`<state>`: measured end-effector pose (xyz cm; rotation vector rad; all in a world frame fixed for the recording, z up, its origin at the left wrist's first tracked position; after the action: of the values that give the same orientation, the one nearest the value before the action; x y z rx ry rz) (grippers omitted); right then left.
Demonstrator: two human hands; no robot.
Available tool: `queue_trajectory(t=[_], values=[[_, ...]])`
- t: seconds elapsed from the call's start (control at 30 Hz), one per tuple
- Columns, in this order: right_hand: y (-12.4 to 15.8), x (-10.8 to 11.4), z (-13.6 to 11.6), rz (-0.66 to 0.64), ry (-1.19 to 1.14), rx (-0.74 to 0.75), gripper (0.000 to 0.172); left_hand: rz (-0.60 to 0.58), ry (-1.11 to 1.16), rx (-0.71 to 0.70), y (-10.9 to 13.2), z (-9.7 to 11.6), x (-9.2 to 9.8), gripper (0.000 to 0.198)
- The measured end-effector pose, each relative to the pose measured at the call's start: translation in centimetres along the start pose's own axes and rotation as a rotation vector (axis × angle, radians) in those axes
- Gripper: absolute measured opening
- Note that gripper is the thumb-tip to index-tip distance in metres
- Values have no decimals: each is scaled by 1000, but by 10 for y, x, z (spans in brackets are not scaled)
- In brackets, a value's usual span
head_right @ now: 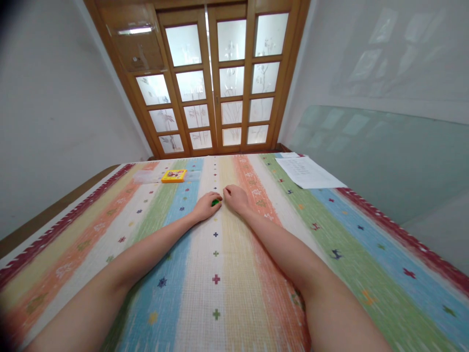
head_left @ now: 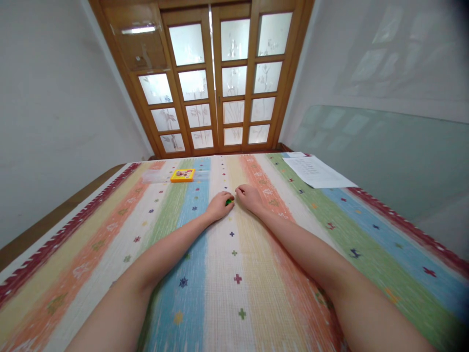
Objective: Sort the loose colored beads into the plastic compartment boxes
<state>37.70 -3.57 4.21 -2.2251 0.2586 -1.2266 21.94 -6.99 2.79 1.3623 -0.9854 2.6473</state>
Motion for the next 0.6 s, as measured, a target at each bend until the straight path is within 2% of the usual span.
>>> queue_trajectory(t=[0.17, 0.3, 0.4, 0.53, 0.6], values=[[-4, 3, 13, 101, -81, -81, 32, 14, 82, -46, 2, 10, -4, 29], [-4, 1, 15, 110, -131, -89, 31, 142, 126, -26, -1, -9, 11, 33], [-3, -3, 16, 86, -139, -87, 30, 283, 63, 90, -4, -51, 35, 26], [-3, -7, 16, 39, -146, -73, 29, 497, -105, 399, 4, -138, 89, 27], [-2, -7, 15, 31, -156, -62, 29, 547, -192, 596, 14, -184, 118, 29]])
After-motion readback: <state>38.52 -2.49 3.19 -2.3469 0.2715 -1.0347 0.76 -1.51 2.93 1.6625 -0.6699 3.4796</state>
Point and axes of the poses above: each hand's wrist, its own y-axis away from the middle knuckle, its own x-axis out of the back of the hand, z = x × y, the point moved 5 cm from there along -y, towards the middle knuckle, and after that the axes turned 15 degrees about z, right-handed, at the moved point
